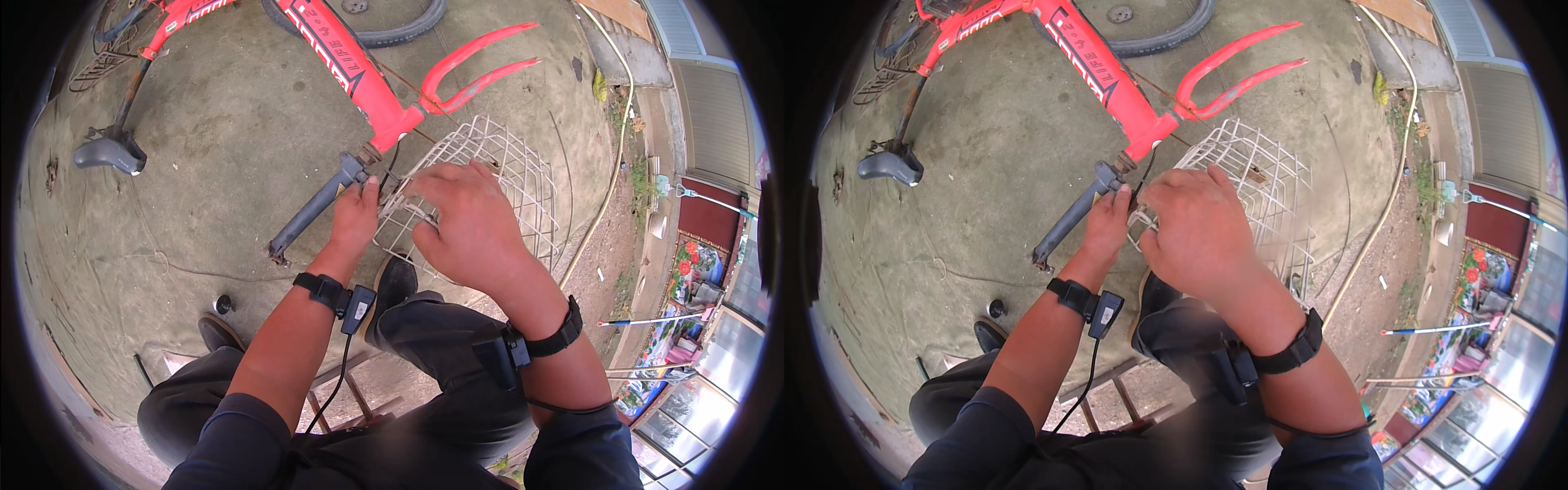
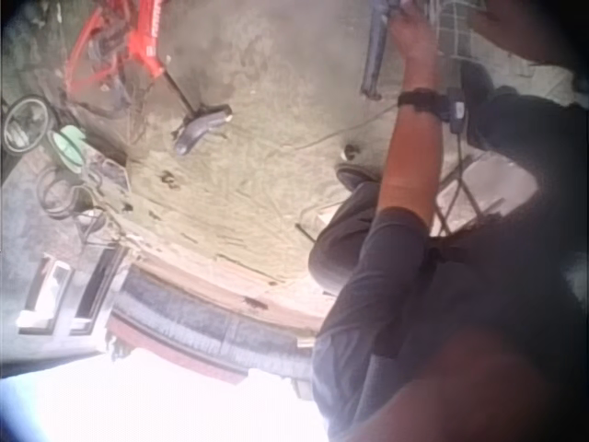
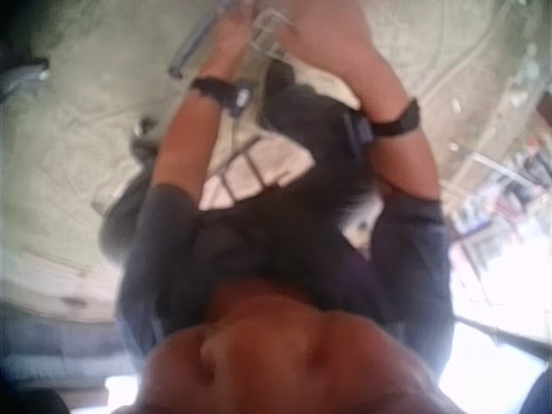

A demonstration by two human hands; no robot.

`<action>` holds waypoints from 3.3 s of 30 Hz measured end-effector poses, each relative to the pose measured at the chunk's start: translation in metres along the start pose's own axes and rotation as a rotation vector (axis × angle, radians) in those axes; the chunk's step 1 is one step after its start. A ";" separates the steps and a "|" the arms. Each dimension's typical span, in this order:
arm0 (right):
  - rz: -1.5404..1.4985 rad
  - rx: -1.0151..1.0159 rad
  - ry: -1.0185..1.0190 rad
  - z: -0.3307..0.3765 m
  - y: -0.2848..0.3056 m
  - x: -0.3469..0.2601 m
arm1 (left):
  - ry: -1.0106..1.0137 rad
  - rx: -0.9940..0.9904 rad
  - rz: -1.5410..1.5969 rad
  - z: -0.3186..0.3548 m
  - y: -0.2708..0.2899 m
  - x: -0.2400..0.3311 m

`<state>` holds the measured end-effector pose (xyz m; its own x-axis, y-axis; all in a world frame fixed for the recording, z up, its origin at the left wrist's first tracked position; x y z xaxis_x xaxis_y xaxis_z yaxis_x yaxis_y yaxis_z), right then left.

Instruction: The person removes a handlebar from a red bicycle, then reattaches it to the stem and secures it with a bolt. The person then positions a front wire basket against the fork and handlebar area, aligning it for attachment.

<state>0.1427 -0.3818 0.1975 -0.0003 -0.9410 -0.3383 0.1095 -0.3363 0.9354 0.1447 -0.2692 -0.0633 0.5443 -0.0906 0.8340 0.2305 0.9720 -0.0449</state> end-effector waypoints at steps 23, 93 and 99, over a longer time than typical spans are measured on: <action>-0.057 -0.095 -0.025 -0.002 0.002 0.002 | 0.327 -0.015 0.370 0.002 -0.006 0.006; -0.031 -0.180 0.003 0.006 0.012 -0.004 | -0.147 -0.186 -1.072 0.036 0.170 0.025; -0.050 -0.111 0.021 0.022 0.030 -0.016 | -0.123 -0.143 -0.999 0.053 0.176 0.044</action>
<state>0.1236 -0.3778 0.2328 0.0122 -0.9220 -0.3871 0.2197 -0.3752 0.9006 0.1664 -0.0902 -0.0052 -0.0349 -0.8166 0.5762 0.6332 0.4280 0.6449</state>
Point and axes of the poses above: each hand's wrist, its own z-axis away from the middle knuckle, its own y-axis out of the back of the hand, x = y × z, the point moved 4 cm from there along -z, towards the middle knuckle, and after that the axes turned 3 degrees about x, right-handed, at the moved point
